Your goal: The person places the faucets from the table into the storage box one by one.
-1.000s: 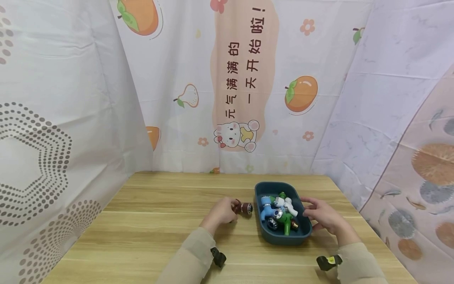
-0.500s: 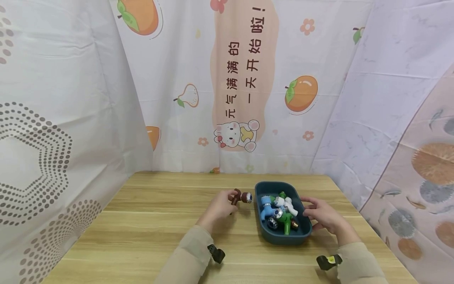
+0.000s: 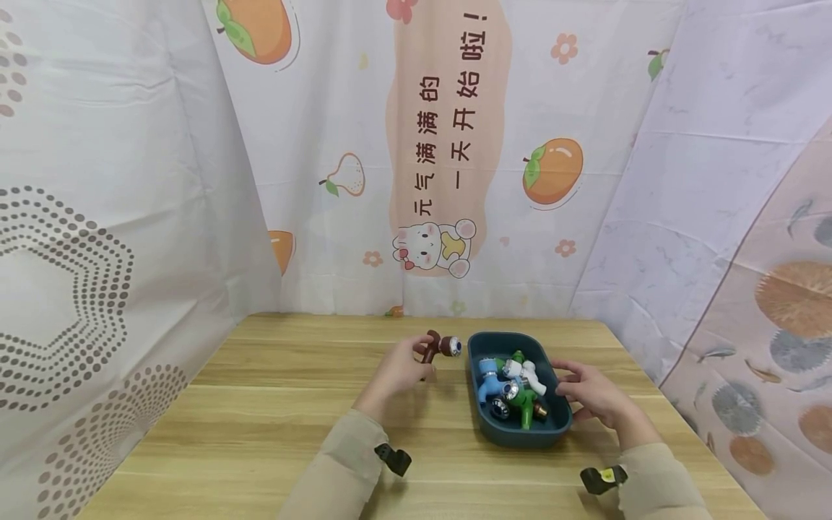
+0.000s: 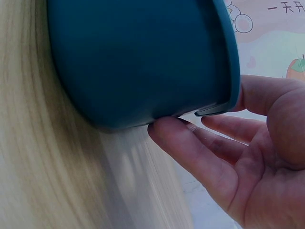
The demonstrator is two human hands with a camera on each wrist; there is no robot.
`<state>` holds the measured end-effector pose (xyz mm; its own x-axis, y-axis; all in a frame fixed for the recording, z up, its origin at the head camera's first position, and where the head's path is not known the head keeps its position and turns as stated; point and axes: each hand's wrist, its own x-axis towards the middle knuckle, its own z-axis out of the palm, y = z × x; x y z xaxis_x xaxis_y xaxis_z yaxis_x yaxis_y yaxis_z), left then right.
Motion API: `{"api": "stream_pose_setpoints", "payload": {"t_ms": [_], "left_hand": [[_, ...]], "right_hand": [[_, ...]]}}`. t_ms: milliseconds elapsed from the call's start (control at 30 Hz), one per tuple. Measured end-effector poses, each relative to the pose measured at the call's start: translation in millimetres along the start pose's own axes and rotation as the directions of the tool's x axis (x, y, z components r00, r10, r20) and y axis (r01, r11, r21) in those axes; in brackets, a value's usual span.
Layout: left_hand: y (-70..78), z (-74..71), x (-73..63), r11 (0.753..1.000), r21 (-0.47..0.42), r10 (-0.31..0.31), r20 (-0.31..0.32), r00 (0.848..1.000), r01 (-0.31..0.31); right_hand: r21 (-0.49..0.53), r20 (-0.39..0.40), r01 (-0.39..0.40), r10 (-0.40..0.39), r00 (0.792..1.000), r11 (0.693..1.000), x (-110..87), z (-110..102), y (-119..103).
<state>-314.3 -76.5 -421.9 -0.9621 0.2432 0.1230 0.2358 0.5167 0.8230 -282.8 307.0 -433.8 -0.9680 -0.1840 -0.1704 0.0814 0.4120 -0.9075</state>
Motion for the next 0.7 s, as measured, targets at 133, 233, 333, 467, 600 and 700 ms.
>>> {"api": "stream_pose_setpoints", "payload": {"t_ms": [133,233,333,467,600,700], "left_hand": [[3.3,-4.5,-1.4,1.000,-0.017,0.006,-0.011,1.000,-0.006],[5.8,-8.4,-2.2,1.000,-0.020,0.022,-0.023,0.999,-0.023],[9.2,-12.2,-3.6,0.999,-0.028,0.041,-0.035,0.999,-0.042],[13.4,-16.0,-6.1,0.996,-0.041,0.072,-0.049,0.996,-0.074],[16.8,-18.6,-8.5,0.995,-0.058,0.080,-0.059,0.995,-0.083],[18.9,-20.5,-10.1,0.994,-0.069,0.082,-0.064,0.995,-0.087]], "right_hand": [[0.001,0.001,0.004,-0.004,1.000,1.000,0.4,0,1],[0.003,-0.001,0.009,-0.009,1.000,1.000,0.0,0,0],[0.003,-0.001,0.012,-0.012,1.000,1.000,-0.6,1,0],[0.004,0.000,0.018,-0.018,1.000,1.000,-1.3,0,-1],[0.005,-0.001,0.019,-0.019,1.000,1.000,-1.0,0,0],[0.006,-0.002,0.019,-0.019,1.000,1.000,-0.6,0,1]]}}
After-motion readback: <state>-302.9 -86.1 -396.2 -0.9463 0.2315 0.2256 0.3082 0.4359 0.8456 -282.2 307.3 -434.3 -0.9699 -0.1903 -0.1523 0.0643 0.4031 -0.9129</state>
